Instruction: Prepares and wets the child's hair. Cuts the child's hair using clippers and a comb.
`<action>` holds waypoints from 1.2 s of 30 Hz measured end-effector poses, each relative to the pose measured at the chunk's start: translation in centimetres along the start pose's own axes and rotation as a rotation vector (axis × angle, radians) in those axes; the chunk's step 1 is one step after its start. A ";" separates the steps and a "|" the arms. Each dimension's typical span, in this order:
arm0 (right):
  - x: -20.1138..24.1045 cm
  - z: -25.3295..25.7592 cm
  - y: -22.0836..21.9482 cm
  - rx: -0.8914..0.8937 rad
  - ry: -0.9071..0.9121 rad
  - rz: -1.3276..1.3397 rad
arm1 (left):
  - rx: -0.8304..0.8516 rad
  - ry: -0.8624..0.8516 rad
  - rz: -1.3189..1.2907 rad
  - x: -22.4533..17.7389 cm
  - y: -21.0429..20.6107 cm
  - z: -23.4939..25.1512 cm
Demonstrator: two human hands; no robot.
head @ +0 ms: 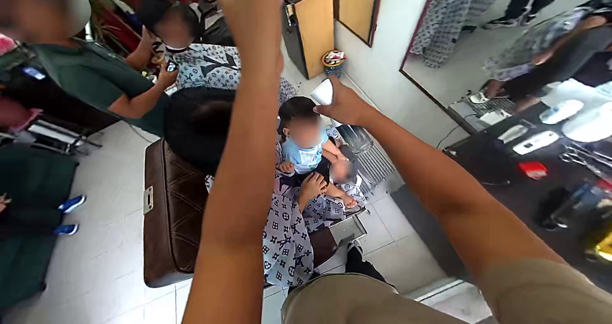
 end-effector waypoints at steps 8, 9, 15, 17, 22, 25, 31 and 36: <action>-6.8 0.8 1.3 -0.042 0.010 0.131 | -0.292 0.511 -0.055 18.1 -0.7 -0.5; -7.0 0.4 1.7 -0.062 0.010 0.137 | -0.327 0.555 -0.027 19.9 0.0 -0.6; -9.2 0.5 5.6 0.001 0.033 0.121 | -0.611 0.726 -0.026 27.3 4.4 -1.5; -10.6 1.4 6.4 0.039 0.049 0.136 | -0.615 0.736 -0.025 28.1 4.4 -3.7; -13.4 5.5 7.6 0.133 0.079 0.223 | -0.159 0.696 0.193 26.9 -1.2 -10.4; -13.8 7.8 7.9 0.214 0.120 0.239 | -0.176 0.536 0.130 25.0 -1.6 -8.7; -13.9 11.9 2.9 0.352 0.200 0.401 | -0.777 0.566 0.030 27.4 2.6 -5.3; -12.9 10.7 3.2 0.329 0.263 0.377 | -0.355 0.711 0.018 26.5 0.4 -11.2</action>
Point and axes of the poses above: each hand's wrist, its own z-axis towards the middle knuckle, its own y-axis out of the back of the hand, x = y × z, the point moved 5 cm from there along z, towards the middle knuckle, and after that the axes turned 4 degrees about y, right-handed, at the moved point
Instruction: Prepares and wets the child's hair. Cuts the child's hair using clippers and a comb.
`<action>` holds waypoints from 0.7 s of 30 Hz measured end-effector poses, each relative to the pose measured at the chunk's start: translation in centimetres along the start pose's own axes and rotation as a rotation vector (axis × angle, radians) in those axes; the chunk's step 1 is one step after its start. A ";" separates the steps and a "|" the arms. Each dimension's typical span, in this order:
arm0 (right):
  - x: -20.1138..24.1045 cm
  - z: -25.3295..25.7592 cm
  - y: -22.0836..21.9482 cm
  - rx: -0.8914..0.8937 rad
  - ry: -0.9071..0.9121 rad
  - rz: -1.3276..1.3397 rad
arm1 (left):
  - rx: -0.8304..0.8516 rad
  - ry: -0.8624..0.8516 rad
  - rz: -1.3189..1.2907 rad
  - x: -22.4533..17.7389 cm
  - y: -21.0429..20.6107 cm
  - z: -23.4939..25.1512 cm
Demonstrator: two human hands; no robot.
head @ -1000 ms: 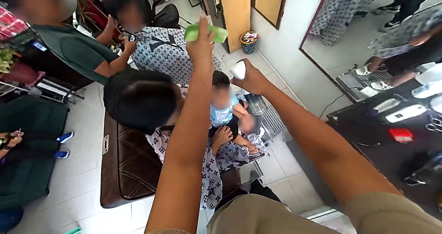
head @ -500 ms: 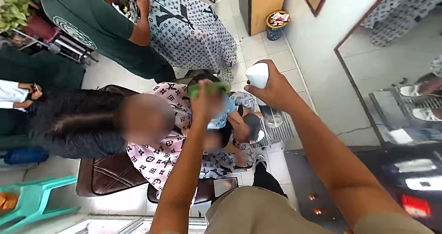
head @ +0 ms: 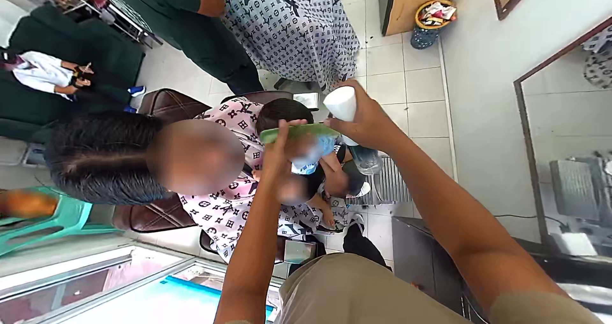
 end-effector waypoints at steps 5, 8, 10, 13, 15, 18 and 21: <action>4.4 -4.5 -1.6 0.002 0.011 -0.112 | -0.177 -0.144 -0.580 1.3 6.9 0.6; 5.8 -6.0 -4.5 0.033 0.005 -0.192 | -0.194 -0.114 -0.763 3.8 7.8 1.3; 6.6 -6.5 -5.8 0.050 0.001 -0.247 | -0.196 -0.087 -0.804 5.2 8.3 1.0; 7.8 -6.8 -7.1 0.063 0.004 -0.323 | -0.155 -0.046 -0.686 7.3 9.4 -0.5; 8.4 -6.8 -7.9 0.079 0.010 -0.373 | -0.085 -0.039 -0.450 9.0 10.5 -1.9; 9.3 -7.3 -9.3 0.097 0.059 -0.435 | 0.042 -0.079 -0.337 9.9 12.4 -3.0; 9.8 -8.1 -11.5 0.117 0.078 -0.439 | -0.003 -0.186 -0.650 7.5 14.0 -2.6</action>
Point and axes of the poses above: each hand's wrist, its own z-axis towards the middle knuckle, its own y-axis out of the back of the hand, x = y × z, the point moved 5 cm from there along z, towards the middle knuckle, and after that the axes turned 4 degrees about y, right-handed, at the moved point
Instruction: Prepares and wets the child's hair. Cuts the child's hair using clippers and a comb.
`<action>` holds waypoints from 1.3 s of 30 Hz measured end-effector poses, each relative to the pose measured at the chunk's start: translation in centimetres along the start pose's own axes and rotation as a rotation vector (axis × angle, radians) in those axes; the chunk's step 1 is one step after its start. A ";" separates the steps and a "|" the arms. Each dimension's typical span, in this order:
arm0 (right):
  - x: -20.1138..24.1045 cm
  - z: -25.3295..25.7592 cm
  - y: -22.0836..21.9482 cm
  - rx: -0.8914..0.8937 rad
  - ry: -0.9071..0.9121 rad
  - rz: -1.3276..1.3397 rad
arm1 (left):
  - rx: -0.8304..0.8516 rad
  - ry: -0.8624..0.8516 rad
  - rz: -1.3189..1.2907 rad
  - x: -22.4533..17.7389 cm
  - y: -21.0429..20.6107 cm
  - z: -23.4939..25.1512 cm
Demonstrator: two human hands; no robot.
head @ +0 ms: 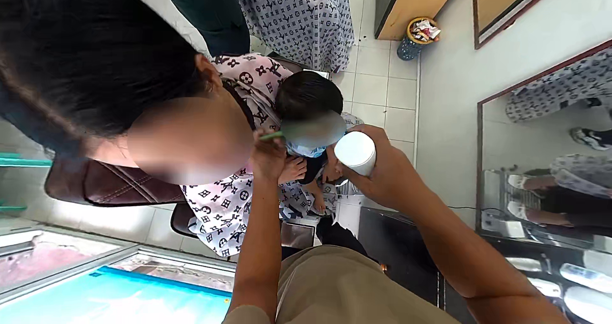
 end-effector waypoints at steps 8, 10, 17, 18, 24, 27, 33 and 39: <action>0.5 1.1 -3.6 0.049 -0.034 -0.067 | -0.211 0.147 -0.058 0.0 1.0 0.1; 1.0 0.9 -3.3 0.044 -0.007 -0.069 | -0.185 0.140 -0.217 0.2 1.1 -0.3; 1.5 -0.2 0.7 0.008 -0.006 -0.037 | -0.078 0.005 -0.470 1.3 -1.9 -3.5; 1.4 -0.3 1.6 -0.008 -0.003 -0.049 | -0.074 -0.006 -0.541 1.4 -2.5 -4.6; 1.4 1.7 2.9 0.060 0.023 -0.113 | -0.119 -0.022 -0.832 1.8 -4.3 -5.1; 1.4 4.1 2.0 0.151 0.063 -0.124 | -0.212 -0.051 -0.874 3.3 -5.1 -3.5; 1.3 6.4 1.2 0.266 0.127 -0.227 | -0.268 -0.179 -1.035 6.0 -2.6 -4.8; 1.2 7.3 -1.0 0.312 0.133 -0.256 | -0.324 -0.040 -1.030 8.6 -6.3 -4.7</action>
Point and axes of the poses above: each hand's wrist, its own z-axis towards the middle knuckle, its own y-axis out of the back of the hand, x = y × z, the point moved 5 cm from there along z, towards the middle knuckle, and after that the axes turned 4 degrees about y, right-handed, at the moved point
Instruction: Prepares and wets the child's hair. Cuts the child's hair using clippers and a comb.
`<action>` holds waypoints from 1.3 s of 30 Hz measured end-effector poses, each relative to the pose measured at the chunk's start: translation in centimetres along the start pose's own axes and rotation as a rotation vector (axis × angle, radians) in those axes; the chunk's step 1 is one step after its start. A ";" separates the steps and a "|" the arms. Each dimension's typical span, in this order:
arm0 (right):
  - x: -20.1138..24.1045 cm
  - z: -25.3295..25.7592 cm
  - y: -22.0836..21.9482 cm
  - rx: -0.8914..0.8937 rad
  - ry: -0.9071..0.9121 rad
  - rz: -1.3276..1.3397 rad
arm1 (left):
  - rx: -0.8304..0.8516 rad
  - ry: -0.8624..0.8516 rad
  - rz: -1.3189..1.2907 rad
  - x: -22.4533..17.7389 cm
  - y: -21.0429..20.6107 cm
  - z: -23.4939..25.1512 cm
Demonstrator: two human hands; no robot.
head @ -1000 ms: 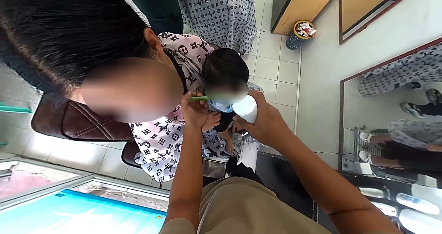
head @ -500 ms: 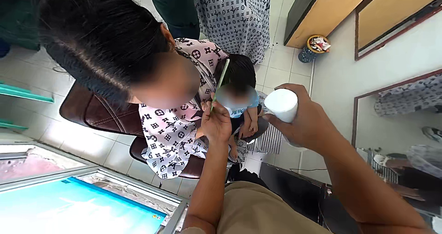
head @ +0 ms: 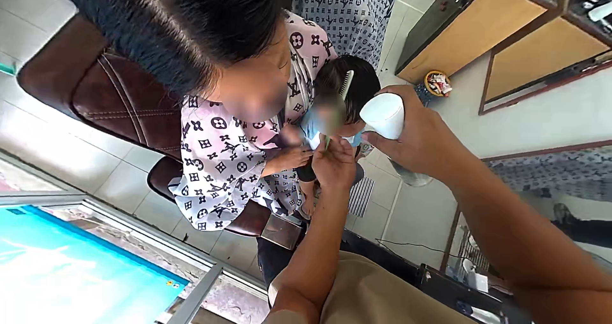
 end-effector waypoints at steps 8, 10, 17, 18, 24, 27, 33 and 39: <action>-0.4 1.0 0.0 -0.024 -0.016 -0.020 | -0.029 -0.005 0.040 -0.2 -0.3 -0.3; -0.3 1.8 -0.6 -0.034 -0.002 0.004 | -0.037 -0.016 0.057 -0.3 -0.5 0.7; -0.1 2.0 -0.1 -0.024 -0.046 0.023 | 0.008 -0.020 0.099 -2.9 -1.0 -0.2; 0.0 2.3 -0.5 -0.017 -0.061 0.030 | -0.004 -0.010 0.110 -2.8 -1.1 0.3; 0.8 1.2 -0.4 -0.074 -0.179 0.034 | -0.100 0.078 0.173 -4.8 -1.0 -1.0; 2.9 -1.2 0.3 -0.172 -0.222 0.023 | -0.084 0.107 0.232 -5.9 -2.5 0.0; 8.0 -3.7 -0.5 -0.288 -0.355 0.016 | 0.083 0.270 0.465 -7.4 -3.2 3.7; 10.1 -19.8 -0.1 -0.673 -0.752 0.232 | 0.241 0.785 0.676 -13.2 0.9 -8.1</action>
Point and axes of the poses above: each hand's wrist, its own z-axis towards the middle knuckle, its own y-axis out of the back of the hand, x = y × z, the point moved 5 cm from there along z, towards the middle knuckle, and after that the axes turned 4 degrees about y, right-handed, at the moved point
